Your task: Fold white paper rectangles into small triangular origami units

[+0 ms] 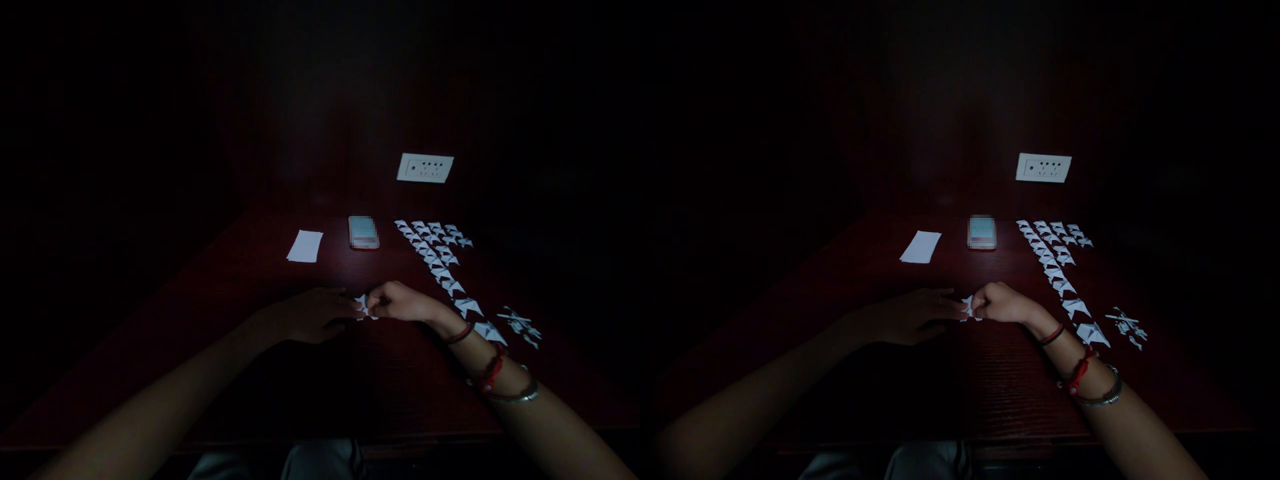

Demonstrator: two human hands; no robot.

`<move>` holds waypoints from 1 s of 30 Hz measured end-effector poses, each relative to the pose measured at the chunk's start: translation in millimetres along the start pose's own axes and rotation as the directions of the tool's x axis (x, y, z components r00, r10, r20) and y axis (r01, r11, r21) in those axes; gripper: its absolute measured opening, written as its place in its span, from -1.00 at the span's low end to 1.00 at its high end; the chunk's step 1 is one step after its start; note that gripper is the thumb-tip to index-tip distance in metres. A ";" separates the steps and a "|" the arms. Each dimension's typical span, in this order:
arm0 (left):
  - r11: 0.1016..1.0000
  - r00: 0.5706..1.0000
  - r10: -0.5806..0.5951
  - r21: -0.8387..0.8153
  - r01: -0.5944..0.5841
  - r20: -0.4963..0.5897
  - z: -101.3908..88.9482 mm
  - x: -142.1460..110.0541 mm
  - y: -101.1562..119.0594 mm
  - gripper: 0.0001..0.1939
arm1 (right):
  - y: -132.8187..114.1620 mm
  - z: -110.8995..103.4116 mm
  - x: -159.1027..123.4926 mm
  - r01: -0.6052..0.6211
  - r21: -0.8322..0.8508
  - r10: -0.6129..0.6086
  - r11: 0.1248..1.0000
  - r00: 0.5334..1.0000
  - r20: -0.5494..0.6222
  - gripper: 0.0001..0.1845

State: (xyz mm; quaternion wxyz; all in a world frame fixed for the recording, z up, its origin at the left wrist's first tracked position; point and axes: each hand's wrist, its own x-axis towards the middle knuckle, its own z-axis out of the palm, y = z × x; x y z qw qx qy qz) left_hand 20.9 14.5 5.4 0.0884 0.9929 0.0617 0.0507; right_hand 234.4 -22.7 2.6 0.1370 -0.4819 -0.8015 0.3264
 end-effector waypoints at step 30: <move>0.997 0.998 -0.007 0.074 0.012 -0.068 7.9 4.2 -2.8 -0.58 | -3.4 -4.5 4.0 -0.109 0.044 0.107 0.993 0.993 0.044 -0.83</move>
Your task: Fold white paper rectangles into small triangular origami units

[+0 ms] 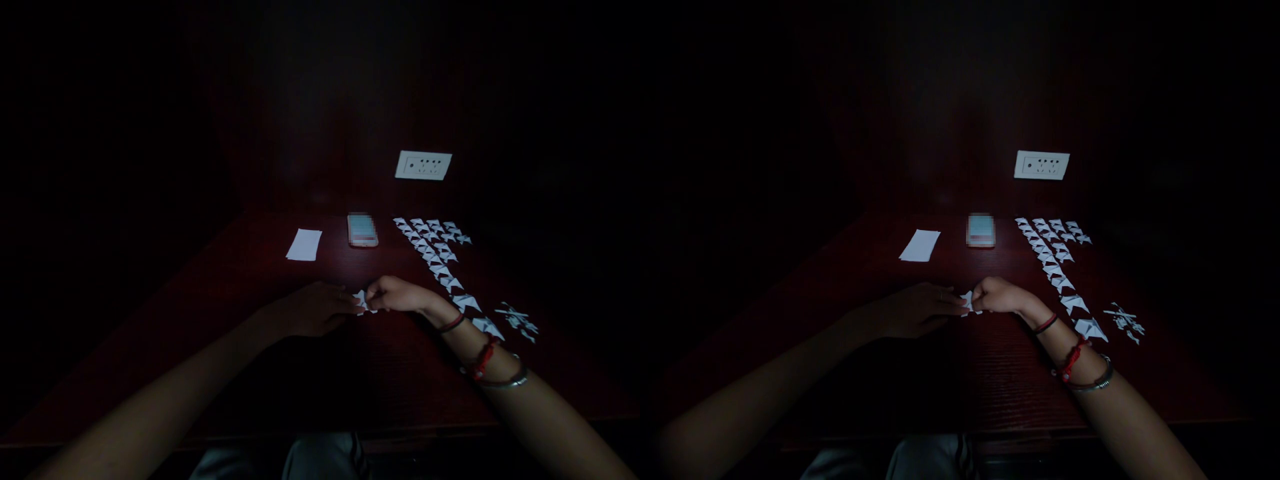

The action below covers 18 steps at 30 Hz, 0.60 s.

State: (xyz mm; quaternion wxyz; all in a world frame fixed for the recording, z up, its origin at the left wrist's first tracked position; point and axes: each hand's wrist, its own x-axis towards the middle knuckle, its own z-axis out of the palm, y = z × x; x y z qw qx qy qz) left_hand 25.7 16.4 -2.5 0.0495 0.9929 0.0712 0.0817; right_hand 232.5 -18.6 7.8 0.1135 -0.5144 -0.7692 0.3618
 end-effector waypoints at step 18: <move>0.998 0.998 -0.064 -0.014 0.064 0.016 -3.1 -5.3 -8.7 -0.54 | -0.7 2.5 -21.0 0.365 -0.386 -0.431 0.847 0.897 -0.100 -0.77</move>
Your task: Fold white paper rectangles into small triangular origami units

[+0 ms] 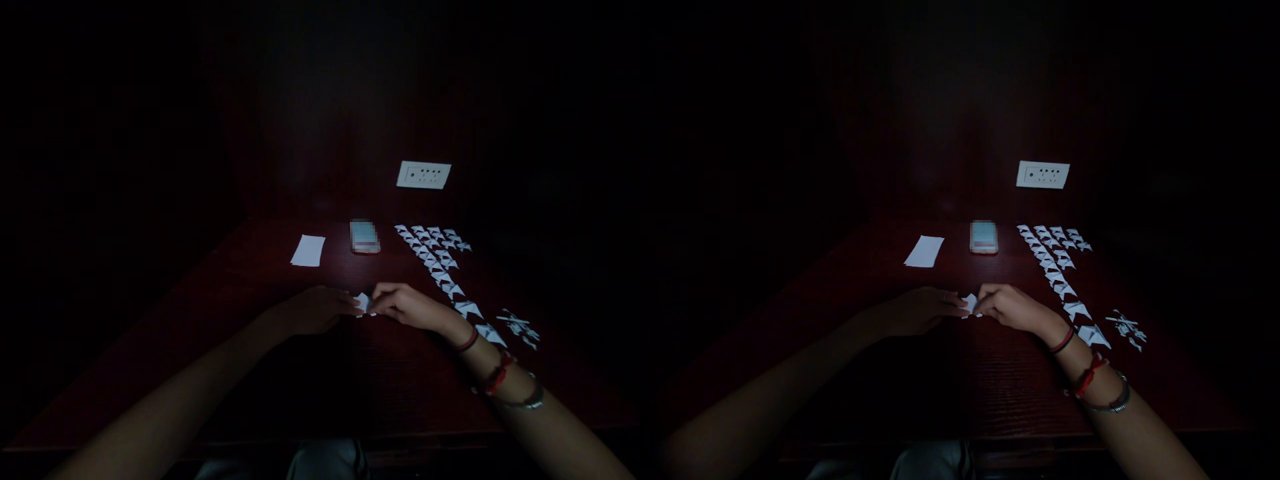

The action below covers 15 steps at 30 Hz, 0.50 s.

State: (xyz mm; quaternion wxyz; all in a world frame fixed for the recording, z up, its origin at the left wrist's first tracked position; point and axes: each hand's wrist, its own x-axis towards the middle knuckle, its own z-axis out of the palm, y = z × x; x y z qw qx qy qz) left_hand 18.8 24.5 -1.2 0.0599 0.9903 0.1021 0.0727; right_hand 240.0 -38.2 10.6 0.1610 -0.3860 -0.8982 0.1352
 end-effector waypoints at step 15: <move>1.000 1.000 0.022 -0.016 -0.022 0.011 -2.5 0.0 -2.6 -0.52 | -9.7 -3.0 3.9 0.051 -0.091 -0.044 0.995 0.996 0.077 -0.70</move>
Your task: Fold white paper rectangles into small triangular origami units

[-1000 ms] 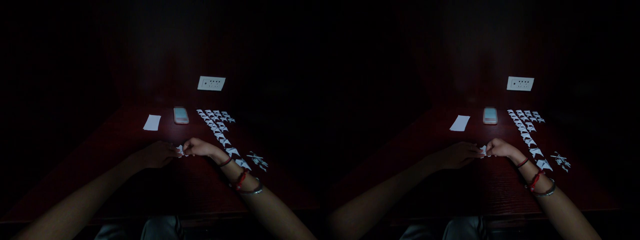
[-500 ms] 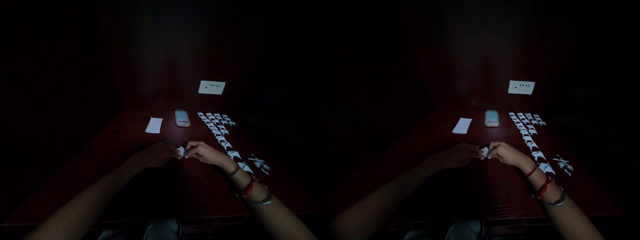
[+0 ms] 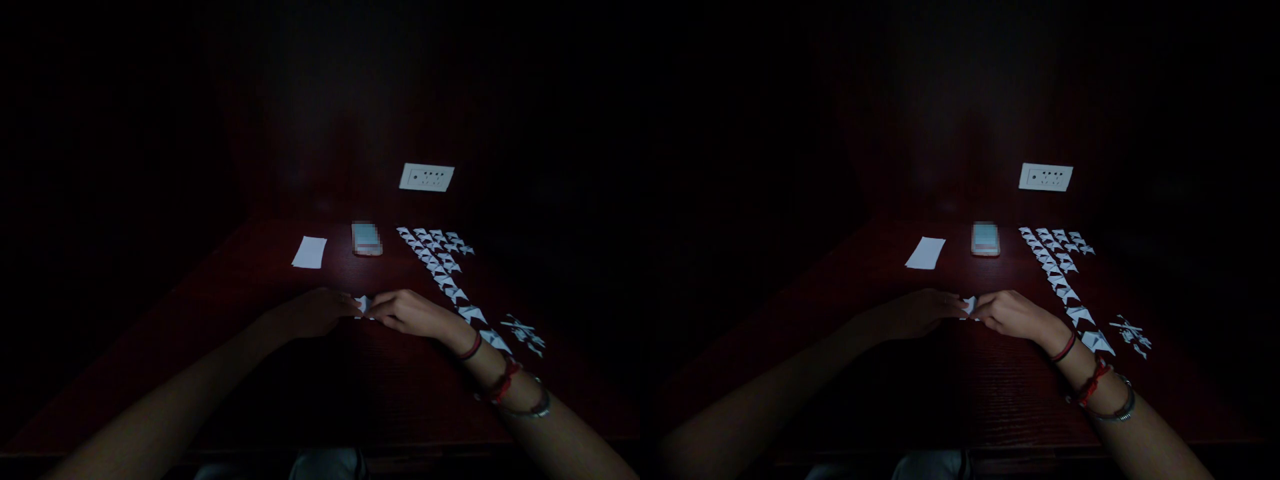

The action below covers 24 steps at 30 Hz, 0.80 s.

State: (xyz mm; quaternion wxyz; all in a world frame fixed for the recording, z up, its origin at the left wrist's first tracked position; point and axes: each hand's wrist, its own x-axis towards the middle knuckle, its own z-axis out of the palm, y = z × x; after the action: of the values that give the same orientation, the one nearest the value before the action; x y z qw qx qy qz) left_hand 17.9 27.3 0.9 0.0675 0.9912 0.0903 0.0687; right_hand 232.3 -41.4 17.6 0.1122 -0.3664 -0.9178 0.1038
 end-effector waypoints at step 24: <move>0.998 0.997 0.062 -0.023 -0.063 -0.045 2.6 0.2 -4.4 -0.57 | 3.9 -5.3 4.5 0.009 -0.006 -0.009 1.000 0.999 0.046 -0.78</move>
State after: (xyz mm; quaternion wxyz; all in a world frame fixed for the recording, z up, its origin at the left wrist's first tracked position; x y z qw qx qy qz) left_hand 17.7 31.3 -2.3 0.0755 0.9909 0.0601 0.0938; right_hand 233.2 -34.9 22.2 0.0904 -0.3600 -0.9222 0.1087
